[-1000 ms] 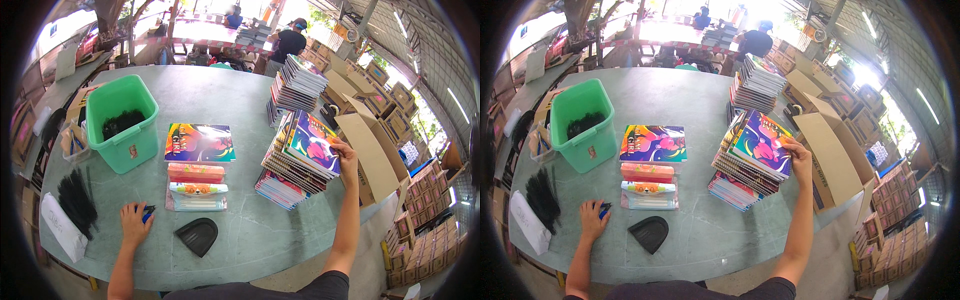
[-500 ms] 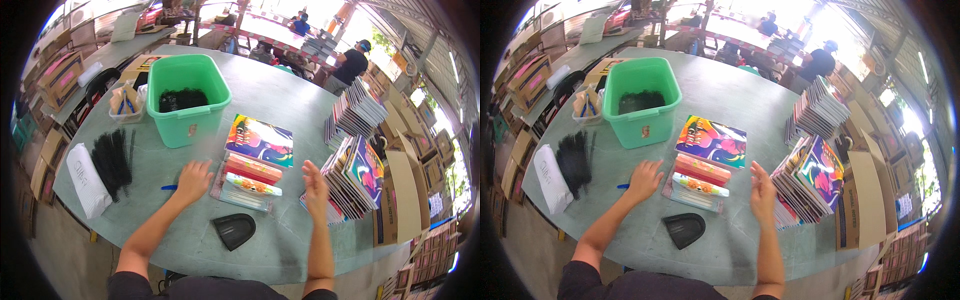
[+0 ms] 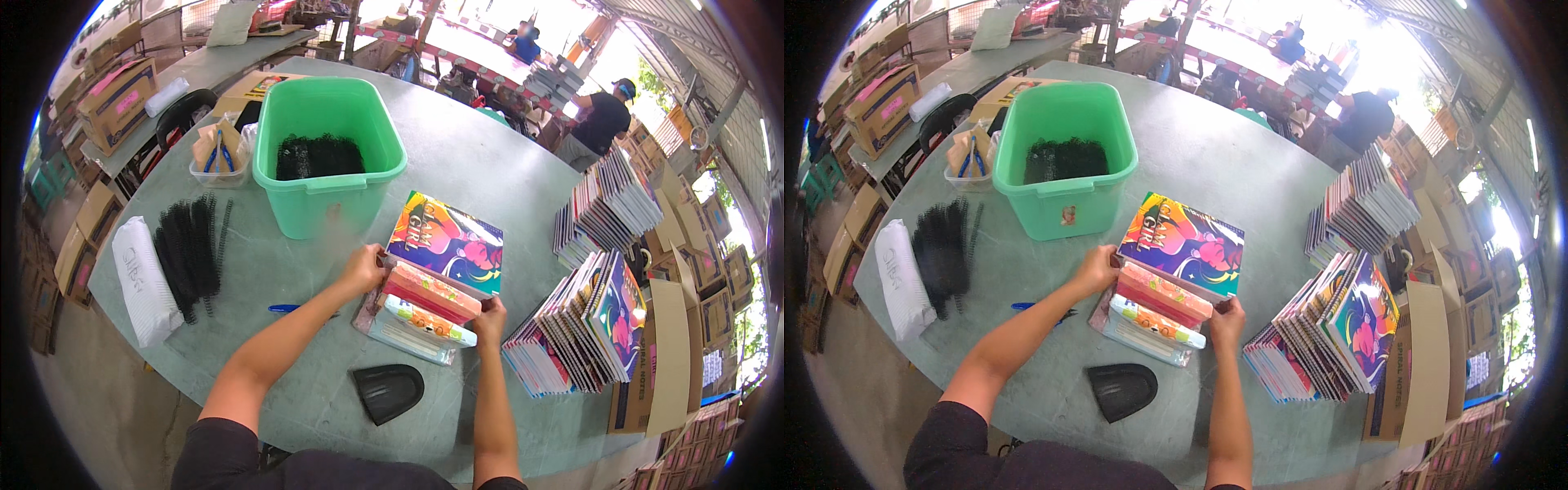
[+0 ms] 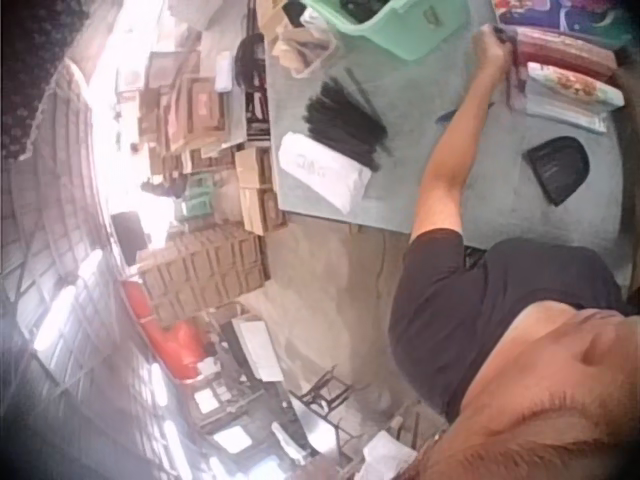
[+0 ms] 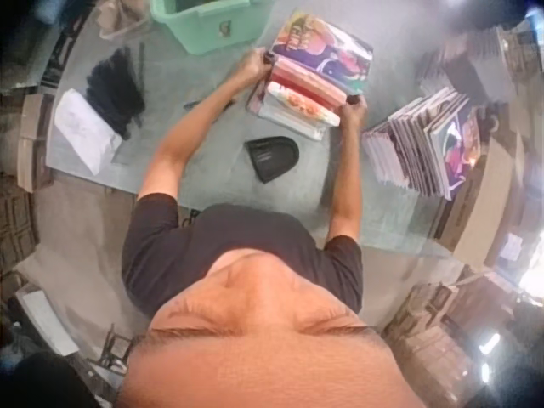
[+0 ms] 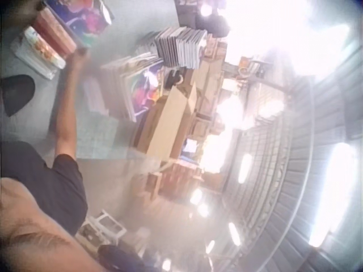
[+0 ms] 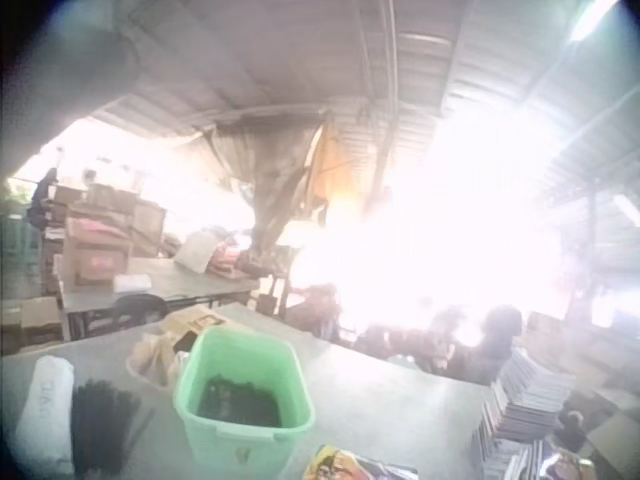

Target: The person assembles spiral notebooks by inserting wire coils into the punched edges of paper stacks, cutting the wire ends with pliers, and placing the finished notebooks onto a stack.

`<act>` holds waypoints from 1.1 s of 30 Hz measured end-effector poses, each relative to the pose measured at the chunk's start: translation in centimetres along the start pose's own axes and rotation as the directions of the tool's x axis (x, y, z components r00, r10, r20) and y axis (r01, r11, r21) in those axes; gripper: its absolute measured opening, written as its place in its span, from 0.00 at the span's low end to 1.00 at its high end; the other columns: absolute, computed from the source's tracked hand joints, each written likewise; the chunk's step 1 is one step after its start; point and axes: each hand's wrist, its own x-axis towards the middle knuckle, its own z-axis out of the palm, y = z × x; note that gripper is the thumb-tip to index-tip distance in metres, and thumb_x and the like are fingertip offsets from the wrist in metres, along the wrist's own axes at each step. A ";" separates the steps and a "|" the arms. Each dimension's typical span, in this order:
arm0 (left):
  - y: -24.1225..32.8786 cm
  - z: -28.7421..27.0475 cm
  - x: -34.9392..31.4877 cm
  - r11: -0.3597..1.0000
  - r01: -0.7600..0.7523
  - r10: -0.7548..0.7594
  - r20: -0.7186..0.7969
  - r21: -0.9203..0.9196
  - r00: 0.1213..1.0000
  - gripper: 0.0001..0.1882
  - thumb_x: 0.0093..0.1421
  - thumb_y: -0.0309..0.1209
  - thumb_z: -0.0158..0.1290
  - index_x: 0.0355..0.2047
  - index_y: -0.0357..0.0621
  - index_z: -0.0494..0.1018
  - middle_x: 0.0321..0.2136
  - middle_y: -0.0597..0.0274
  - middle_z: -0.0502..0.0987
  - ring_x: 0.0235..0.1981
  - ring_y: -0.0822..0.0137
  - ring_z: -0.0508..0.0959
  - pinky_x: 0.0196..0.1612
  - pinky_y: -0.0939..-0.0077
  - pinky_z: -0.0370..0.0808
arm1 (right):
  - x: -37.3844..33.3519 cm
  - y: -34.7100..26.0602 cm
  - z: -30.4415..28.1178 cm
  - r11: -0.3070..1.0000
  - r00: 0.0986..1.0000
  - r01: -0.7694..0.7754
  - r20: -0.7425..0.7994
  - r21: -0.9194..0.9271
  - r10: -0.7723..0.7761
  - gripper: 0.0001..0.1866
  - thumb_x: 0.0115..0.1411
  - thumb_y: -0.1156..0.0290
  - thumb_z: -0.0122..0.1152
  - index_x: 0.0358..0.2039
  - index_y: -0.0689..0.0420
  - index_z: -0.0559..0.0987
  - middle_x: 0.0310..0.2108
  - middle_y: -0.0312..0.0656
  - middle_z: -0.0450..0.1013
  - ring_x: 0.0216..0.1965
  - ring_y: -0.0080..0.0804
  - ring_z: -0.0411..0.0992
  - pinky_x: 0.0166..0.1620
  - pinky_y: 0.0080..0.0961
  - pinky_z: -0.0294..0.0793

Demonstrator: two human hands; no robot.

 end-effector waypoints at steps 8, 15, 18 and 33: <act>0.1 1.9 1.7 1.000 -0.001 0.002 -0.177 0.006 0.984 0.28 0.43 0.26 0.59 0.47 0.31 0.69 0.34 0.42 0.76 0.32 0.55 0.79 0.35 0.67 0.75 | 1.4 -3.9 1.7 0.996 0.998 0.025 -0.054 0.081 -0.021 0.15 0.42 0.73 0.69 0.29 0.65 0.76 0.23 0.42 0.77 0.23 0.28 0.74 0.31 0.26 0.73; -0.8 3.1 -3.2 0.960 -0.053 0.020 -0.121 -0.274 0.992 0.40 0.46 0.27 0.63 0.58 0.37 0.55 0.44 0.46 0.67 0.38 0.62 0.76 0.42 0.69 0.75 | 1.9 -1.8 -0.4 0.973 0.988 0.074 -0.149 0.220 -0.042 0.11 0.50 0.78 0.59 0.37 0.62 0.77 0.34 0.43 0.76 0.37 0.30 0.73 0.37 0.27 0.71; -1.2 1.6 -3.4 0.970 -0.034 0.009 -0.105 -0.241 0.994 0.41 0.48 0.31 0.62 0.59 0.36 0.54 0.45 0.47 0.66 0.40 0.58 0.73 0.44 0.65 0.73 | 1.3 -10.2 -2.4 0.951 0.926 0.303 -0.219 -0.059 -0.309 0.12 0.52 0.78 0.58 0.39 0.59 0.78 0.37 0.43 0.74 0.43 0.34 0.71 0.43 0.30 0.70; -2.9 1.5 0.7 0.969 -0.191 0.186 -0.049 -0.154 0.981 0.30 0.46 0.20 0.51 0.53 0.38 0.66 0.48 0.53 0.73 0.51 0.59 0.72 0.56 0.68 0.67 | 4.0 -18.8 8.6 0.261 0.496 0.868 0.747 -0.422 -0.442 0.27 0.45 0.67 0.67 0.48 0.44 0.74 0.60 0.48 0.57 0.58 0.52 0.59 0.53 0.46 0.66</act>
